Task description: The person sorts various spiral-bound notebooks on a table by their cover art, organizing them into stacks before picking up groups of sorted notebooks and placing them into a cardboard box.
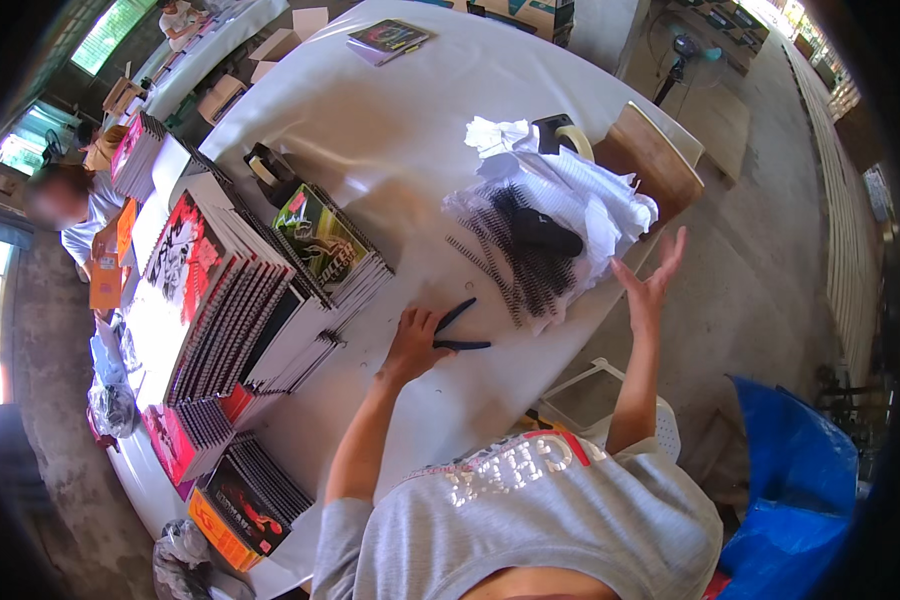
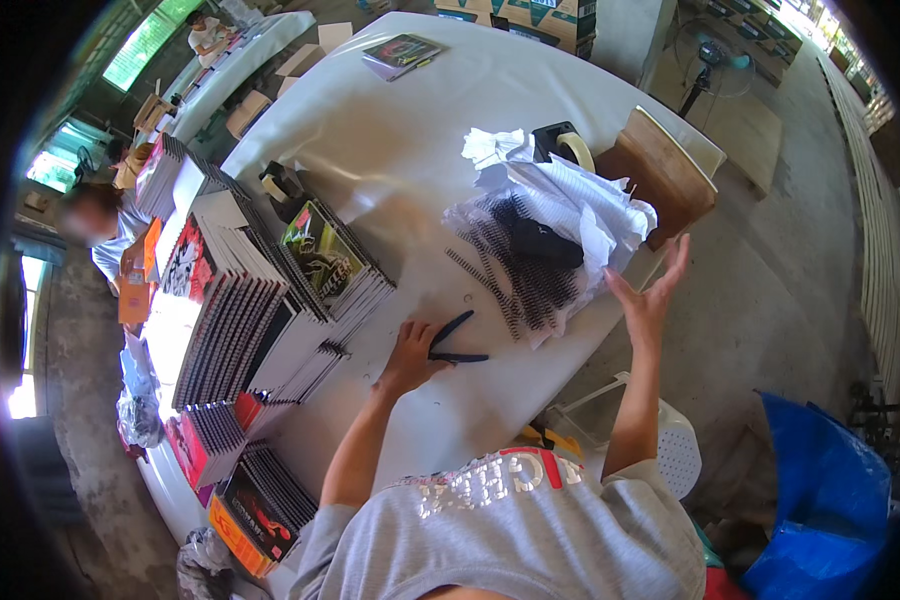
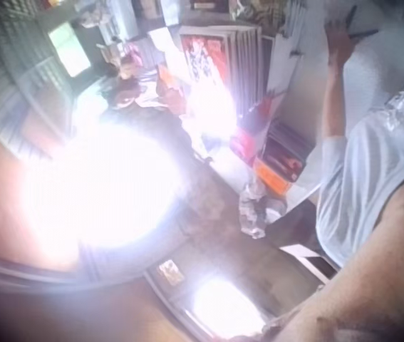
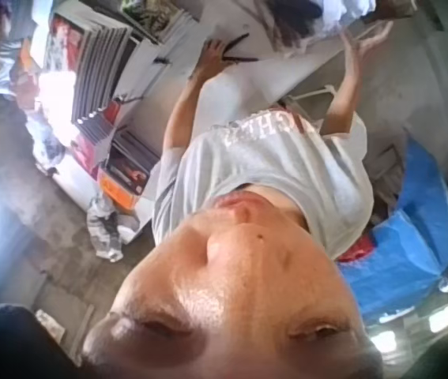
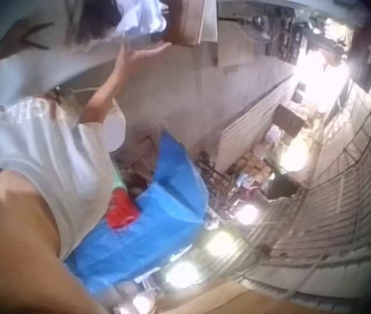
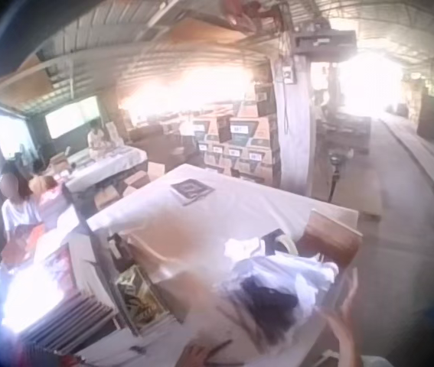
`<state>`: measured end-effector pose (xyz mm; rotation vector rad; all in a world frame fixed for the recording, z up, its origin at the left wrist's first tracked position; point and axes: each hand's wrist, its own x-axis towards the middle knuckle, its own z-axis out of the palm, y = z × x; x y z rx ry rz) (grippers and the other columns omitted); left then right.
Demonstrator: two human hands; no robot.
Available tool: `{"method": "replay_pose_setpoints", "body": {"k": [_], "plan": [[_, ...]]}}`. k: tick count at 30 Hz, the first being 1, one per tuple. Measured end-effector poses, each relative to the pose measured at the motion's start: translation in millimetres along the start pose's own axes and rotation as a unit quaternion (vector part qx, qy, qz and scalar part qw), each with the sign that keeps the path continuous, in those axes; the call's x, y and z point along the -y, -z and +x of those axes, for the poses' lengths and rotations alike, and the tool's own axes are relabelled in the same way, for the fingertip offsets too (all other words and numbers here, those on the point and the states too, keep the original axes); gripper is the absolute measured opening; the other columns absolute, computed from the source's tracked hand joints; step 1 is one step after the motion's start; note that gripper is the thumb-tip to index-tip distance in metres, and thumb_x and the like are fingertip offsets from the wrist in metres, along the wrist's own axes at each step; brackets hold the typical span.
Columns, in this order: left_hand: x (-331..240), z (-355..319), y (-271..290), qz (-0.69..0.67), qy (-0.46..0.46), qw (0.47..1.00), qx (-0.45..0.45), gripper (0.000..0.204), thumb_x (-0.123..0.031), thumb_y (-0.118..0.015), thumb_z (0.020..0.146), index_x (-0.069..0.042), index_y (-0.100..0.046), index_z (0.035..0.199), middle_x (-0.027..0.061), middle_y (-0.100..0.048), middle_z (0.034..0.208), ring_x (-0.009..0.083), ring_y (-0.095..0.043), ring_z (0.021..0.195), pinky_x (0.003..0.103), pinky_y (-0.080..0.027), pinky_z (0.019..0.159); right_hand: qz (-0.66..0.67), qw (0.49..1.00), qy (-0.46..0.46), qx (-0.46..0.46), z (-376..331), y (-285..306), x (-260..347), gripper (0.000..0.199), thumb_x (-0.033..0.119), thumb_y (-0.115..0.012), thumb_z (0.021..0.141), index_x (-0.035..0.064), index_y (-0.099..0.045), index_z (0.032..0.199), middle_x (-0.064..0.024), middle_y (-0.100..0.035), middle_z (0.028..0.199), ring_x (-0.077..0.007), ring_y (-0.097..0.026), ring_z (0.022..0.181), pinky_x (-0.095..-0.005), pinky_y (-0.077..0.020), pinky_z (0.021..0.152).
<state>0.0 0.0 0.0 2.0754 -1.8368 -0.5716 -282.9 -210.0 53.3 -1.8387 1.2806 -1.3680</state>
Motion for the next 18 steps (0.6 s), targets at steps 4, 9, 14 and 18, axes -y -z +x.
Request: {"method": "replay_pose_setpoints", "body": {"k": [4,9,14,18], "plan": [[-5,36,18,-0.017,-0.094,0.995,-0.004,0.047,-0.013,-0.067,0.074,-0.011,-0.048,0.116,0.0116,-0.049,0.103,0.0337,-0.055,0.087,0.038,-0.047,0.072,0.285,0.938,-0.148,0.131,19,-18,-51,0.112,0.024,-0.083,0.056,0.0130,-0.011,0.141,-0.0105,-0.024,0.139,-0.0278,-0.029,0.126,-0.0397,-0.0307,0.101],[-39,107,30,-0.135,-0.175,0.974,-0.057,0.030,-0.010,-0.065,0.076,-0.006,-0.057,0.105,0.0098,-0.052,0.093,0.0277,-0.058,0.079,0.035,-0.047,0.063,0.364,0.884,-0.205,0.209,-4,-28,-81,0.113,0.018,-0.086,0.051,0.0105,-0.016,0.139,-0.0092,-0.033,0.135,-0.0241,-0.033,0.124,-0.0370,-0.0306,0.101],[-62,192,26,-0.166,-0.160,0.972,-0.040,0.031,-0.015,-0.064,0.078,-0.008,-0.058,0.108,0.0120,-0.054,0.096,0.0277,-0.056,0.090,0.034,-0.044,0.076,0.380,0.871,-0.232,0.206,-18,-33,-75,0.106,0.010,-0.083,0.053,0.0054,-0.019,0.137,-0.0089,-0.038,0.130,-0.0233,-0.040,0.118,-0.0368,-0.0350,0.097],[-72,193,8,-0.010,-0.070,0.983,-0.172,0.056,-0.026,-0.068,0.075,-0.008,-0.047,0.124,0.0160,-0.047,0.116,0.0345,-0.044,0.110,0.038,-0.035,0.095,0.365,0.868,-0.277,0.191,-16,-30,-79,0.104,0.011,-0.082,0.057,0.0057,-0.017,0.138,-0.0097,-0.039,0.128,-0.0231,-0.043,0.114,-0.0360,-0.0367,0.095]]}}
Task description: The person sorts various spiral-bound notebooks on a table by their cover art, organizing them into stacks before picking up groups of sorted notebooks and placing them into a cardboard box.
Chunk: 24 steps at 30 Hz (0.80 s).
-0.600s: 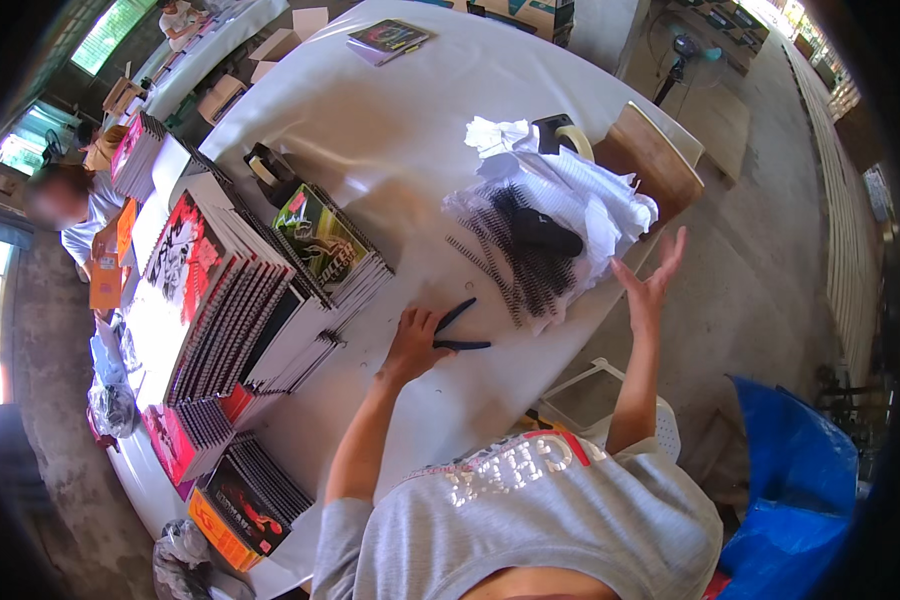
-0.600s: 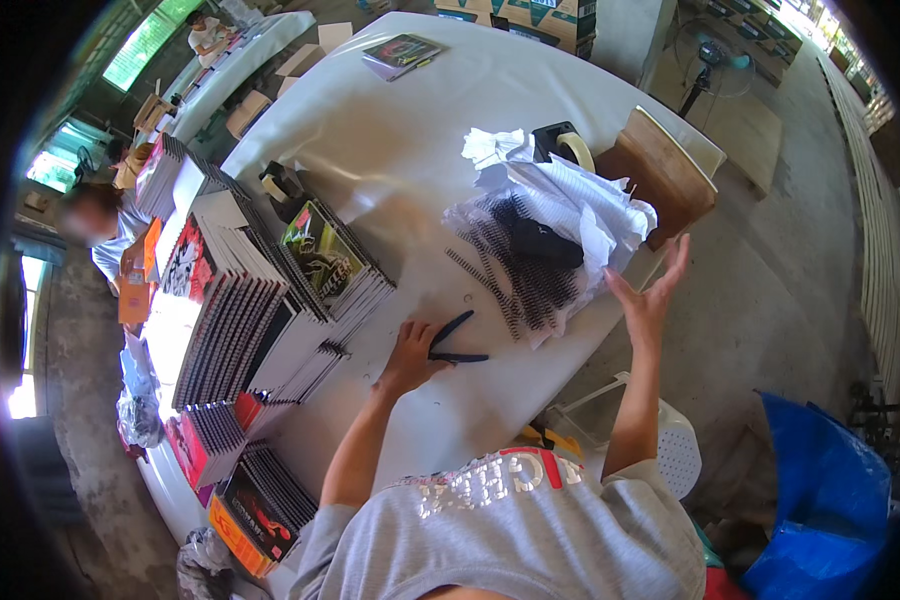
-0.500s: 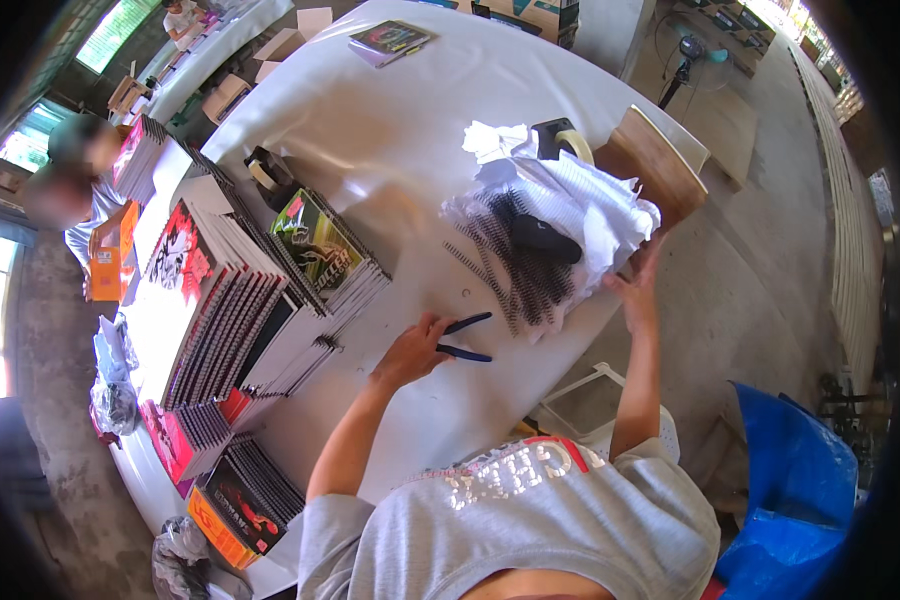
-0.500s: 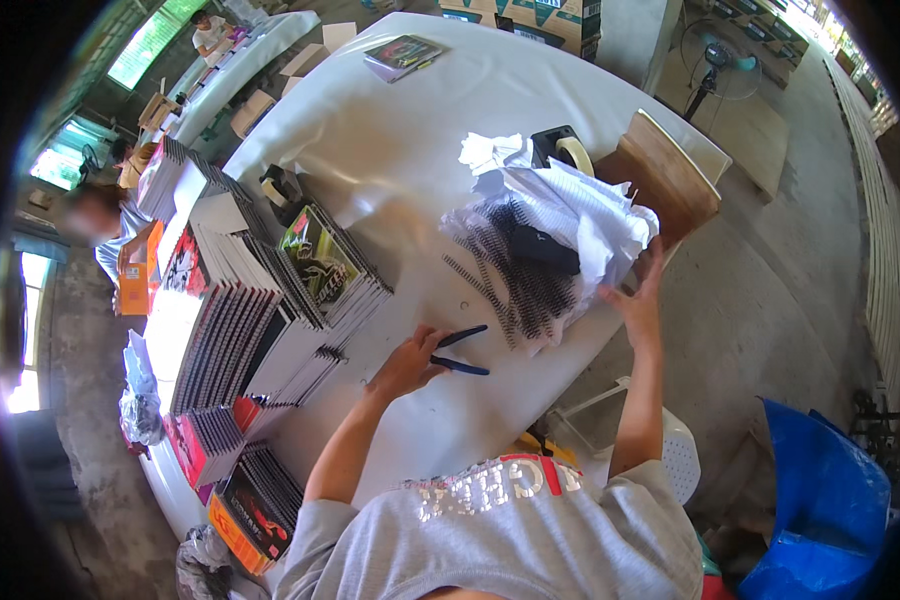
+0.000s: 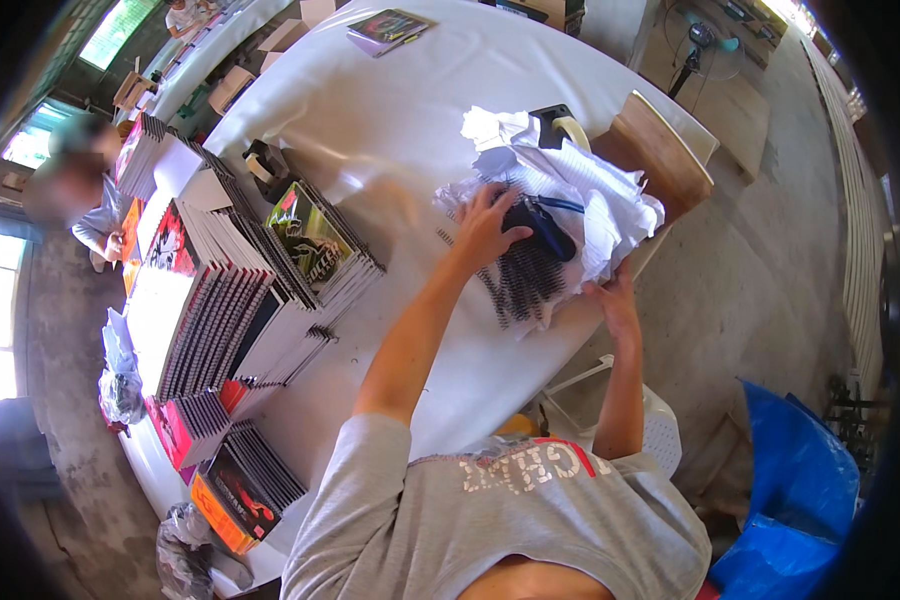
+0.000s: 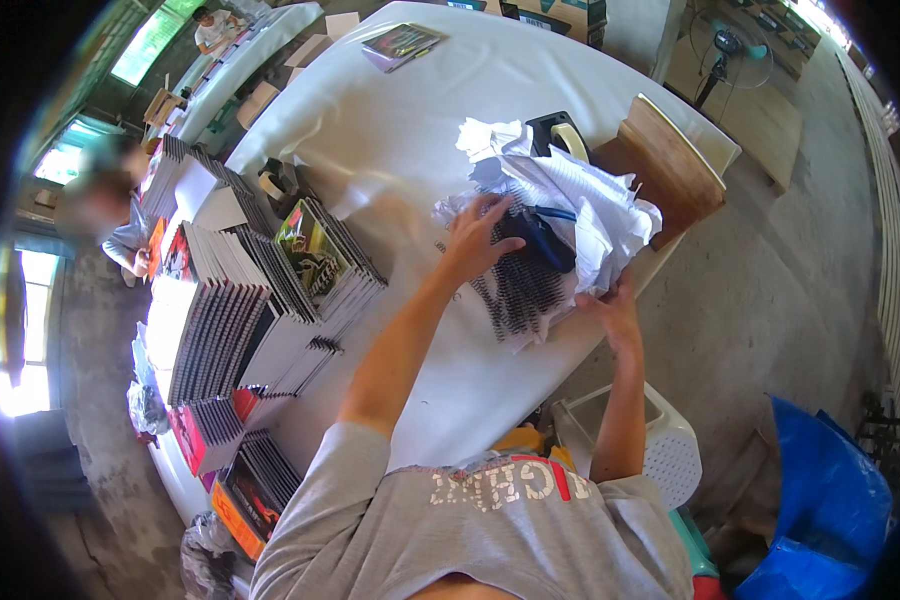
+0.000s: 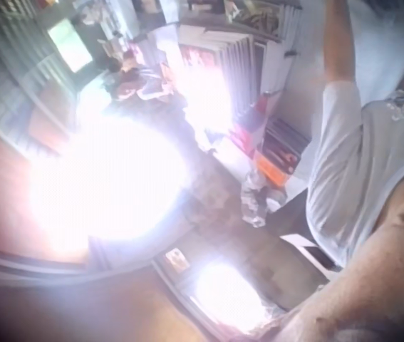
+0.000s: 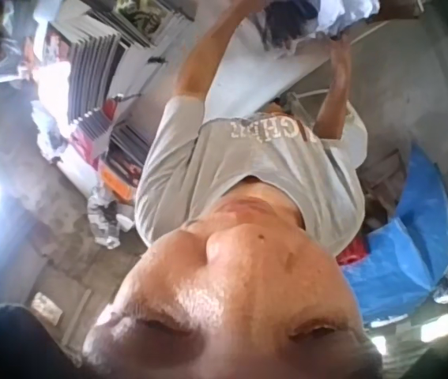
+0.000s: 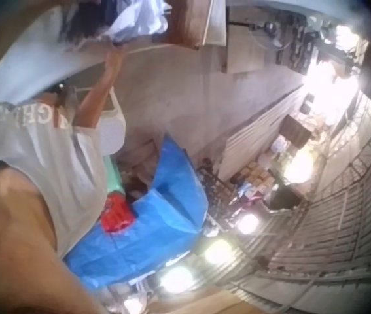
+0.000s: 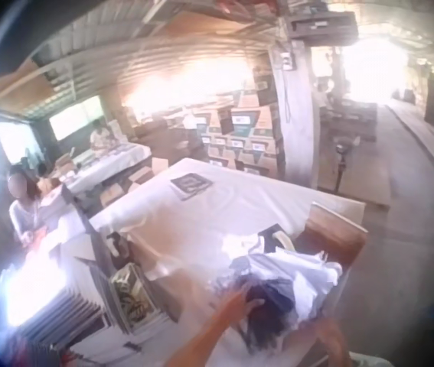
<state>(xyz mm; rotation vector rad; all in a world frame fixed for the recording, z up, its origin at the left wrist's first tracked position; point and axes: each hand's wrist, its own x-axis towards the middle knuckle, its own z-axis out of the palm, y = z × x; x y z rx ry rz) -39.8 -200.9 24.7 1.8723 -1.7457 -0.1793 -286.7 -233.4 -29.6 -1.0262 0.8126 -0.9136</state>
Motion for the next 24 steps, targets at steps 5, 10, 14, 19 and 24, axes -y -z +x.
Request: {"method": "replay_pose_setpoints", "body": {"k": [5,10,14,19,24], "plan": [[9,-92,-20,-0.144,0.381,0.897,-0.169,0.068,-0.027,-0.063,0.080,0.007,-0.031,0.129,0.0192,-0.042,0.120,0.0302,-0.039,0.116,0.039,-0.030,0.099,-0.025,0.999,0.009,0.021,-5,2,0,0.102,0.017,-0.081,0.060,0.0057,-0.016,0.138,-0.0099,-0.040,0.128,-0.0226,-0.043,0.114,-0.0363,-0.0370,0.095],[-12,-116,-38,-0.408,0.515,0.748,-0.098,0.063,-0.027,-0.063,0.080,0.007,-0.035,0.126,0.0149,-0.040,0.120,0.0229,-0.044,0.104,0.035,-0.037,0.089,0.065,0.991,0.037,0.108,11,33,-14,0.088,0.038,-0.072,0.071,0.0049,-0.023,0.136,-0.0081,-0.041,0.128,-0.0222,-0.043,0.115,-0.0358,-0.0335,0.098],[-25,-86,-44,-0.544,0.491,0.678,-0.054,0.062,-0.034,-0.060,0.082,0.002,-0.038,0.127,0.0141,-0.037,0.122,0.0201,-0.045,0.097,0.032,-0.041,0.082,0.322,0.914,-0.052,0.241,61,58,-14,0.058,0.041,-0.049,0.087,0.0061,-0.036,0.131,-0.0048,-0.045,0.128,-0.0220,-0.041,0.119,-0.0393,-0.0348,0.098],[-38,-47,-43,-0.411,0.523,0.746,0.040,0.065,-0.051,-0.048,0.084,-0.006,-0.036,0.130,0.0135,-0.035,0.126,0.0257,-0.038,0.111,0.038,-0.032,0.092,0.088,0.975,-0.204,-0.021,71,33,-6,0.040,0.031,-0.047,0.090,0.0066,-0.047,0.122,-0.0056,-0.053,0.118,-0.0190,-0.050,0.108,-0.0342,-0.0392,0.093],[-58,-40,-70,-0.222,0.518,0.826,0.011,0.063,-0.055,-0.045,0.082,-0.018,-0.035,0.132,0.0141,-0.018,0.136,0.0361,-0.022,0.121,0.054,-0.022,0.095,-0.075,0.963,-0.182,0.186,59,17,-1,0.049,0.040,-0.052,0.086,0.0071,-0.047,0.122,-0.0063,-0.054,0.117,-0.0164,-0.050,0.108,-0.0331,-0.0404,0.092]]}}
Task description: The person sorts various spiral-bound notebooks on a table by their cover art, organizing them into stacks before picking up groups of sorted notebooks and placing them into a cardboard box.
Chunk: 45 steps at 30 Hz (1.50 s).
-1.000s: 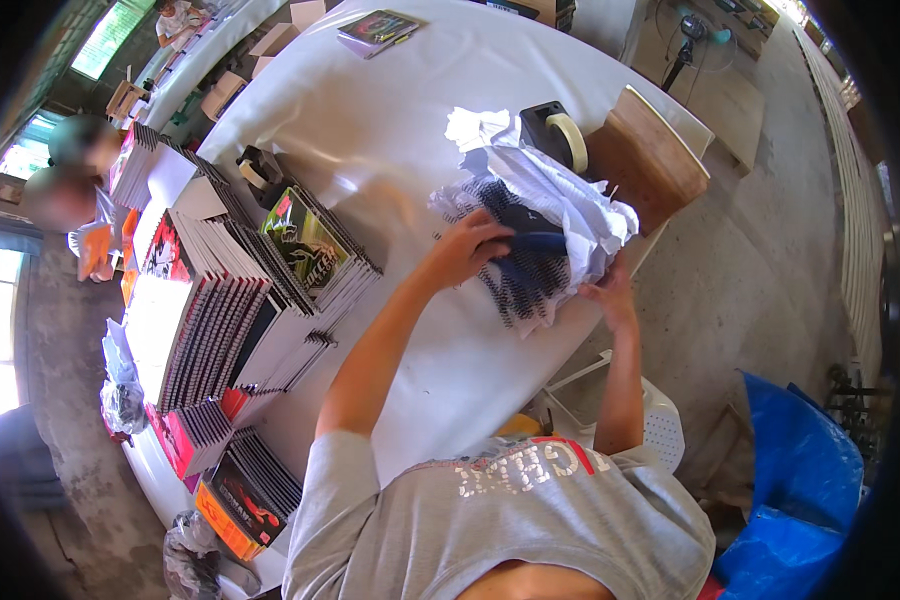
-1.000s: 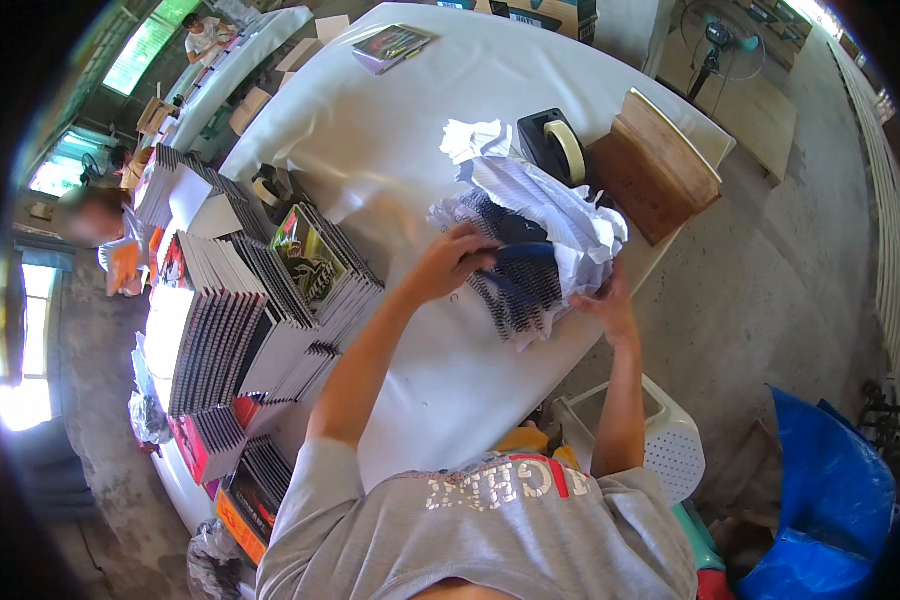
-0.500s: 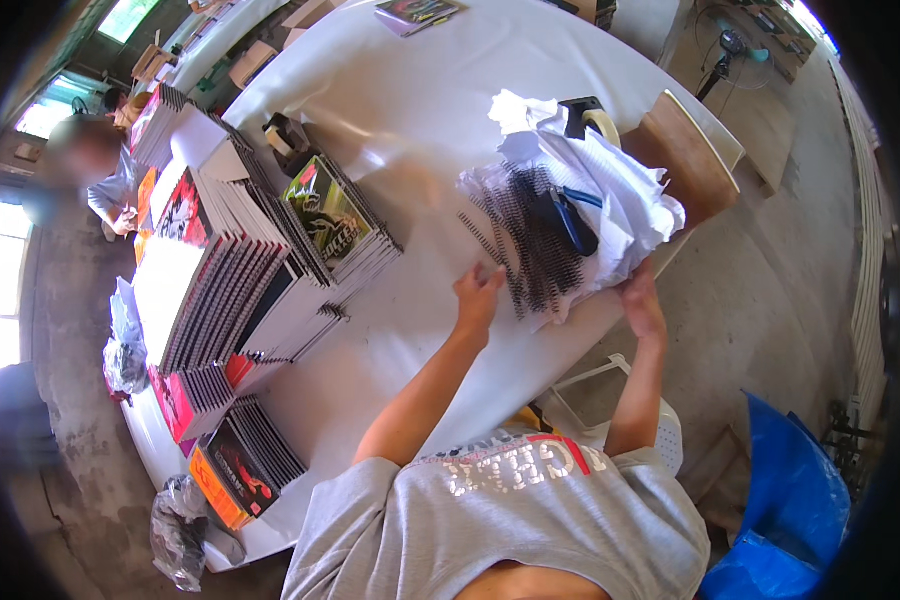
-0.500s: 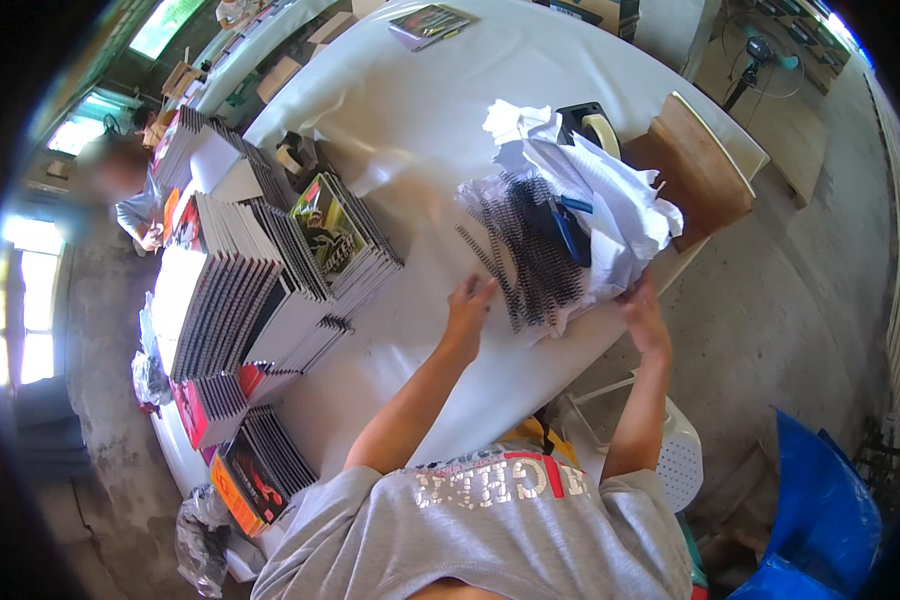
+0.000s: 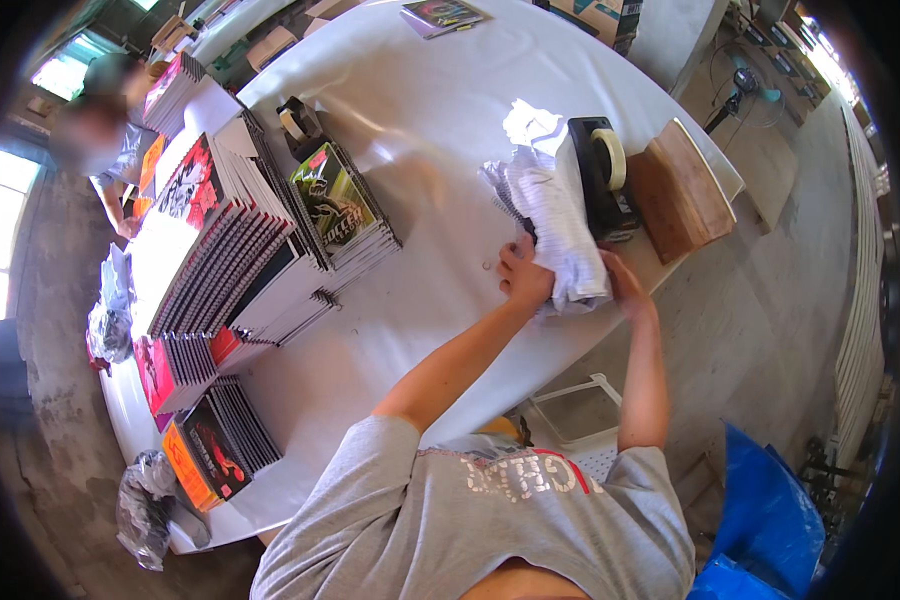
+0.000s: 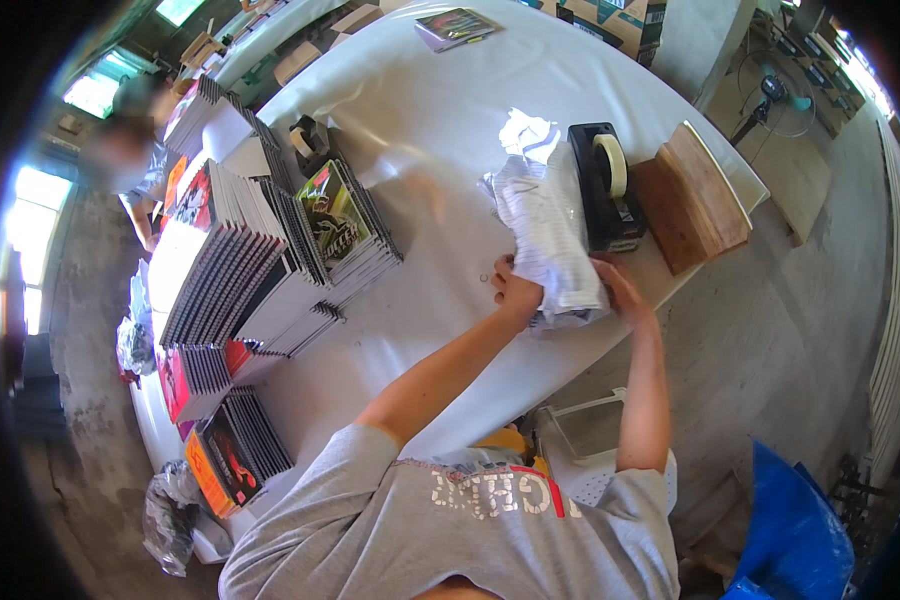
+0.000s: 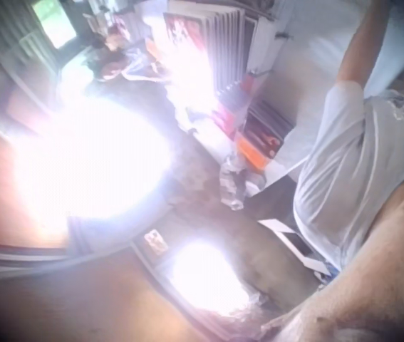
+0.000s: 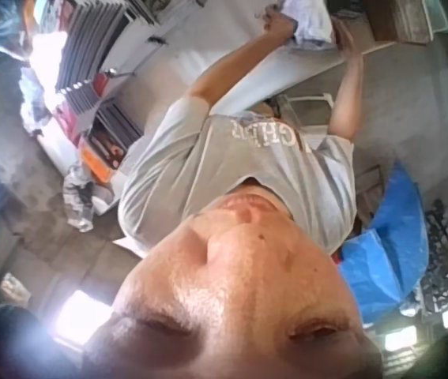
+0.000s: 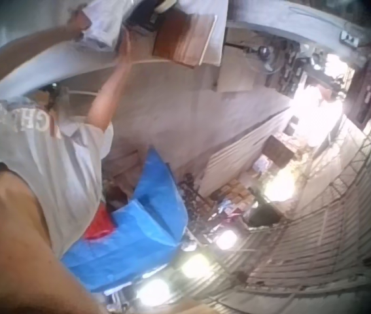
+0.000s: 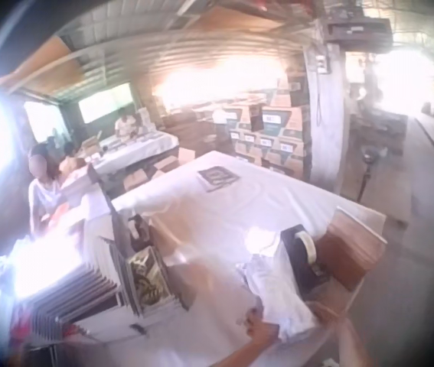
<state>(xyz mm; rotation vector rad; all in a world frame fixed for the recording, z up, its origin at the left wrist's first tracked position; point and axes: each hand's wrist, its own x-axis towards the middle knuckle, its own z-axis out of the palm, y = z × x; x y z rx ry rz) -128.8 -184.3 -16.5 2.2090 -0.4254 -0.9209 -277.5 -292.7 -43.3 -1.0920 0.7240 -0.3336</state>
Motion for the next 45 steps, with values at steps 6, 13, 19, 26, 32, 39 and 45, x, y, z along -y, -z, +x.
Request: {"method": "replay_pose_setpoints", "body": {"k": [6,13,19,26,32,39,45], "plan": [[80,113,-23,-0.232,-0.179,0.954,0.058,0.051,-0.038,-0.059,0.078,-0.006,-0.047,0.117,0.0187,-0.035,0.126,0.0392,-0.038,0.108,0.045,-0.037,0.090,0.211,0.976,-0.052,0.003,8,-66,-22,0.050,0.042,-0.050,0.087,0.0056,-0.049,0.121,-0.0069,-0.057,0.114,-0.0200,-0.055,0.105,-0.0338,-0.0443,0.090],[-20,7,42,0.113,-0.175,0.977,0.036,0.035,-0.016,-0.060,0.076,0.003,-0.051,0.104,0.0230,-0.047,0.112,0.0419,-0.053,0.095,0.041,-0.048,0.080,0.396,0.912,0.002,0.109,4,-61,-61,0.044,0.025,-0.057,0.085,0.0030,-0.045,0.122,-0.0107,-0.054,0.113,-0.0203,-0.055,0.100,-0.0326,-0.0457,0.085],[-37,-96,102,0.260,-0.385,0.878,-0.116,0.038,-0.006,-0.057,0.072,-0.005,-0.056,0.110,0.0220,-0.036,0.120,0.0383,-0.046,0.100,0.045,-0.050,0.075,0.498,0.847,0.121,0.142,-17,-108,-55,0.045,0.025,-0.056,0.085,0.0032,-0.044,0.123,-0.0110,-0.053,0.114,-0.0208,-0.055,0.101,-0.0333,-0.0456,0.086],[-25,-140,148,0.212,-0.451,0.861,-0.100,0.024,-0.013,-0.057,0.077,-0.014,-0.063,0.100,0.0209,-0.037,0.127,0.0370,-0.049,0.103,0.044,-0.047,0.079,0.418,0.889,0.165,0.090,-43,-117,-28,0.047,0.025,-0.056,0.085,0.0035,-0.043,0.124,-0.0113,-0.052,0.116,-0.0214,-0.054,0.102,-0.0342,-0.0455,0.086],[-38,-174,193,0.195,-0.477,0.843,-0.154,0.031,-0.027,-0.060,0.078,-0.010,-0.059,0.104,0.0219,-0.042,0.121,0.0353,-0.041,0.114,0.048,-0.034,0.091,0.342,0.919,0.184,0.069,-52,-123,-2,0.048,0.025,-0.055,0.085,0.0037,-0.041,0.125,-0.0116,-0.052,0.117,-0.0220,-0.054,0.103,-0.0349,-0.0454,0.087],[-18,-158,200,0.068,-0.337,0.935,0.089,0.129,-0.061,-0.075,0.048,-0.003,-0.005,0.140,0.0268,-0.037,0.125,0.0442,-0.044,0.110,0.054,-0.035,0.090,0.238,0.954,0.111,0.145,-58,-199,-18,0.049,0.025,-0.055,0.085,0.0040,-0.040,0.127,-0.0120,-0.051,0.119,-0.0226,-0.053,0.104,-0.0358,-0.0452,0.087],[65,-204,217,0.233,-0.318,0.911,-0.122,0.106,-0.025,-0.075,0.055,-0.011,-0.013,0.140,0.0158,-0.046,0.113,0.0337,-0.051,0.097,0.047,-0.042,0.076,0.134,0.953,0.007,0.270,-89,-261,-56,0.050,0.025,-0.054,0.085,0.0042,-0.039,0.128,-0.0122,-0.050,0.120,-0.0231,-0.053,0.105,-0.0365,-0.0451,0.088]]}}
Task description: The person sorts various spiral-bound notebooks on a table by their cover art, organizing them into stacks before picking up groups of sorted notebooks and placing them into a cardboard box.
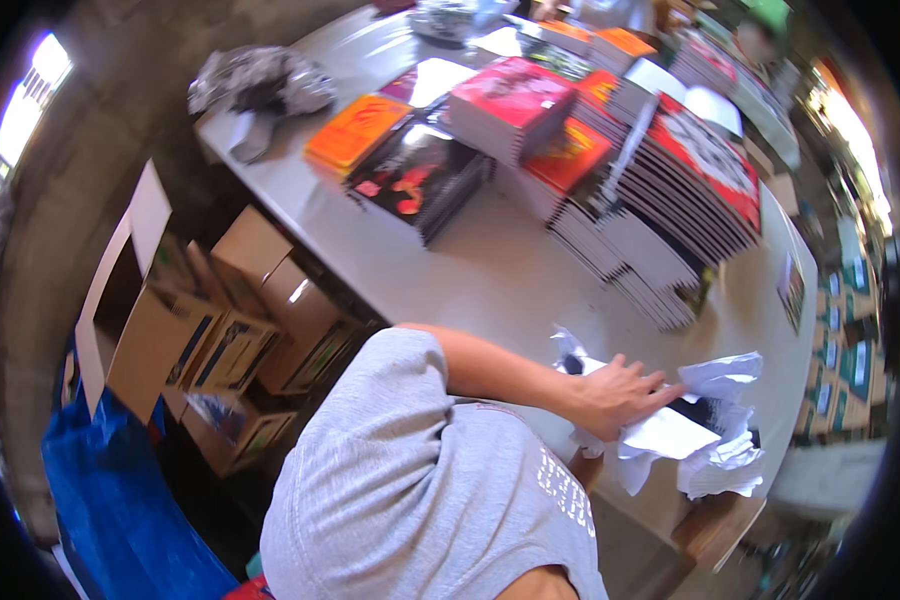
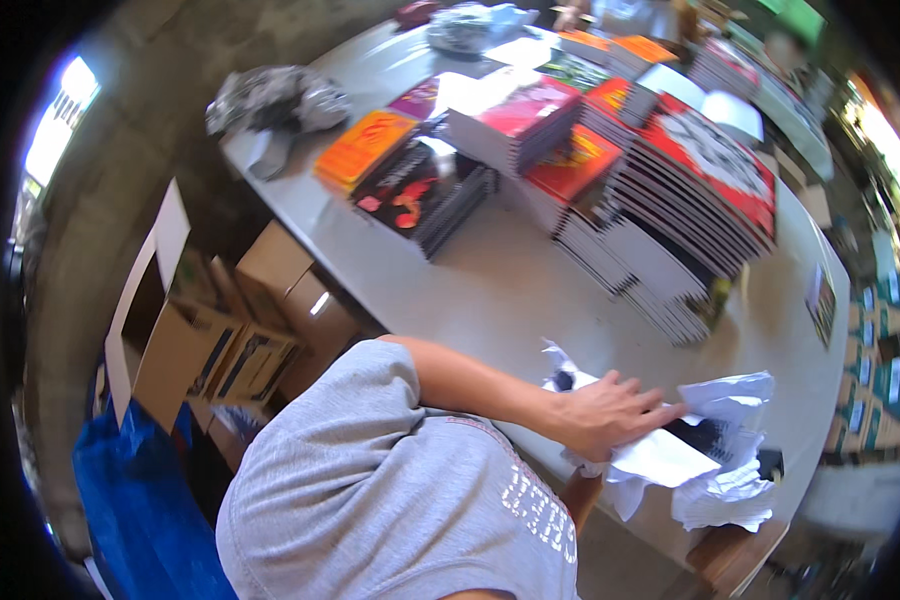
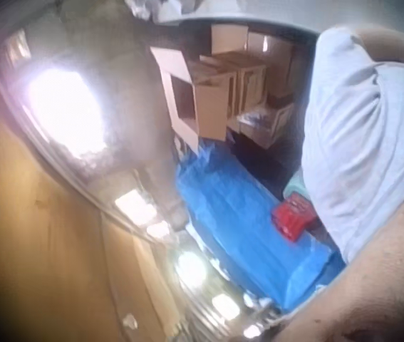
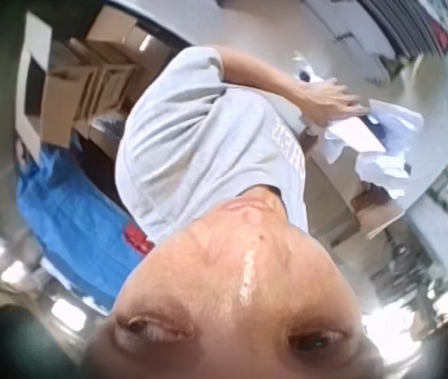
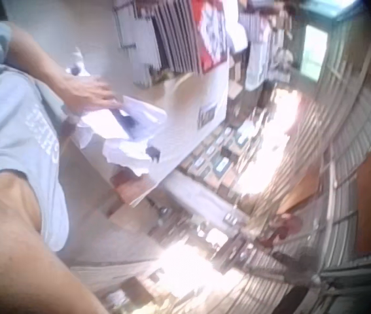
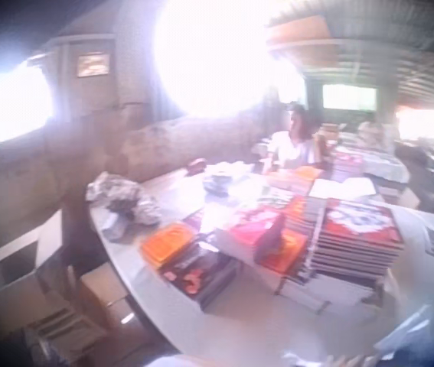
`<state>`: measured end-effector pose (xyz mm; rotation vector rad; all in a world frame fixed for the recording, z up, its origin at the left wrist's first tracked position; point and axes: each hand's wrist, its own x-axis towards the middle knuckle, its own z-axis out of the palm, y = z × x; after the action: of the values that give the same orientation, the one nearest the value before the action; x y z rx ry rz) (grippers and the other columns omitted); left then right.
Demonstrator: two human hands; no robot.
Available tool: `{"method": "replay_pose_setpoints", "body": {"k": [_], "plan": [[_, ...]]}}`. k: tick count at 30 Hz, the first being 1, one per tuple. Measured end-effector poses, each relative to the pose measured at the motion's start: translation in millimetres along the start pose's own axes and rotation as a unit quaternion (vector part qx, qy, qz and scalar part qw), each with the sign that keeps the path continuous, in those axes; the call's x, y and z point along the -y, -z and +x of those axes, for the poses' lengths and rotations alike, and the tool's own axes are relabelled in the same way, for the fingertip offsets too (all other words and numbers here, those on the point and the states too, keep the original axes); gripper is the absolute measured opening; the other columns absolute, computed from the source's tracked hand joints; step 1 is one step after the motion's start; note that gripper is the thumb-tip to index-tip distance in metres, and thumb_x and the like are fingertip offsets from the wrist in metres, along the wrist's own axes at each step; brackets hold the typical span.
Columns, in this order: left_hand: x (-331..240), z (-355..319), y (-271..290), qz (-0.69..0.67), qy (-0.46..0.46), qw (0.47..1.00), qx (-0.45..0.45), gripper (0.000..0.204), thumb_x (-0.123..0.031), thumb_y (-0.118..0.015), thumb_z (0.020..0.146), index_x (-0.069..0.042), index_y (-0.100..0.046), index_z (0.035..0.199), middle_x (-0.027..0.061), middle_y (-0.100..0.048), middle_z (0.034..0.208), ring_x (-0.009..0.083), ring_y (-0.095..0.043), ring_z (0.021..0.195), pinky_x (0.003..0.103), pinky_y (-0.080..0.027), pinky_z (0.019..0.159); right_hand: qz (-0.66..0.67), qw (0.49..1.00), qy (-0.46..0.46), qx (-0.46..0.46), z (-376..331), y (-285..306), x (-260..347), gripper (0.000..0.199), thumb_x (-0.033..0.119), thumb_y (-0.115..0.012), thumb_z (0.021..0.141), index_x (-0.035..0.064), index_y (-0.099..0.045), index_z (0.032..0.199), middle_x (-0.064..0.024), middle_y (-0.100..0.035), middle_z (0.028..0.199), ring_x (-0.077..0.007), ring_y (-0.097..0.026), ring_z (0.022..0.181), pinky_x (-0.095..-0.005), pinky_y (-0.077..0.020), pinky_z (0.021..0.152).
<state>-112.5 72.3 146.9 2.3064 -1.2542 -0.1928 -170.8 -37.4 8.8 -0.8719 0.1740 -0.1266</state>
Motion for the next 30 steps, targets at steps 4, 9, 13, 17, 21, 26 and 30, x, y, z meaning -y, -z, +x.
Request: {"method": "replay_pose_setpoints", "body": {"k": [4,9,13,17,21,26,30], "plan": [[37,-75,38,-0.063,0.115,0.989,-0.069,0.079,-0.015,-0.072,0.052,-0.009,-0.038,0.124,0.0123,-0.052,0.105,0.0327,-0.055,0.096,0.044,-0.044,0.073,-0.041,0.987,-0.099,0.124,1,-47,-38,0.051,0.026,-0.054,0.085,0.0044,-0.038,0.129,-0.0124,-0.049,0.121,-0.0235,-0.052,0.105,-0.0370,-0.0450,0.088],[79,-166,89,-0.121,0.206,0.948,-0.211,0.070,-0.006,-0.065,0.056,-0.010,-0.042,0.122,0.0116,-0.054,0.107,0.0329,-0.054,0.098,0.040,-0.044,0.082,-0.068,0.935,-0.164,0.306,23,-122,-89,0.052,0.026,-0.054,0.085,0.0046,-0.037,0.130,-0.0127,-0.048,0.122,-0.0239,-0.052,0.106,-0.0377,-0.0449,0.088],[106,-253,138,-0.094,0.235,0.898,-0.359,0.066,-0.002,-0.061,0.056,-0.007,-0.046,0.121,0.0150,-0.054,0.114,0.0328,-0.052,0.104,0.037,-0.043,0.088,-0.084,0.886,-0.180,0.419,39,-183,-144,0.053,0.026,-0.053,0.085,0.0047,-0.036,0.130,-0.0129,-0.048,0.123,-0.0243,-0.052,0.107,-0.0382,-0.0449,0.089],[156,-339,218,0.110,0.293,0.819,-0.480,0.067,-0.002,-0.060,0.057,-0.009,-0.046,0.123,0.0161,-0.055,0.112,0.0348,-0.053,0.101,0.037,-0.044,0.086,-0.157,0.878,-0.328,0.312,36,-272,-146,0.050,0.013,-0.058,0.081,0.0060,-0.039,0.127,-0.0116,-0.051,0.114,-0.0208,-0.052,0.102,-0.0340,-0.0460,0.083],[247,-416,294,0.178,0.448,0.714,-0.508,0.059,-0.008,-0.059,0.060,-0.009,-0.052,0.118,0.0175,-0.058,0.107,0.0365,-0.053,0.101,0.039,-0.042,0.087,-0.196,0.887,-0.326,0.263,34,-290,-185,0.043,0.013,-0.058,0.081,0.0055,-0.045,0.122,-0.0094,-0.054,0.110,-0.0193,-0.053,0.098,-0.0326,-0.0458,0.081],[453,-496,322,0.063,0.582,0.734,-0.345,0.049,-0.016,-0.060,0.061,-0.008,-0.055,0.109,0.0177,-0.060,0.104,0.0354,-0.057,0.094,0.043,-0.046,0.081,-0.179,0.904,-0.341,0.188,36,-337,-225,0.038,0.011,-0.055,0.081,0.0051,-0.049,0.118,-0.0091,-0.055,0.106,-0.0192,-0.054,0.095,-0.0335,-0.0462,0.079],[575,-516,268,0.141,0.641,0.699,-0.282,0.042,-0.023,-0.067,0.059,-0.007,-0.059,0.097,0.0182,-0.062,0.099,0.0349,-0.060,0.091,0.045,-0.048,0.077,-0.180,0.920,-0.295,0.187,43,-380,-235,0.037,0.009,-0.055,0.081,0.0041,-0.050,0.116,-0.0065,-0.055,0.106,-0.0168,-0.054,0.095,-0.0320,-0.0437,0.082]]}}
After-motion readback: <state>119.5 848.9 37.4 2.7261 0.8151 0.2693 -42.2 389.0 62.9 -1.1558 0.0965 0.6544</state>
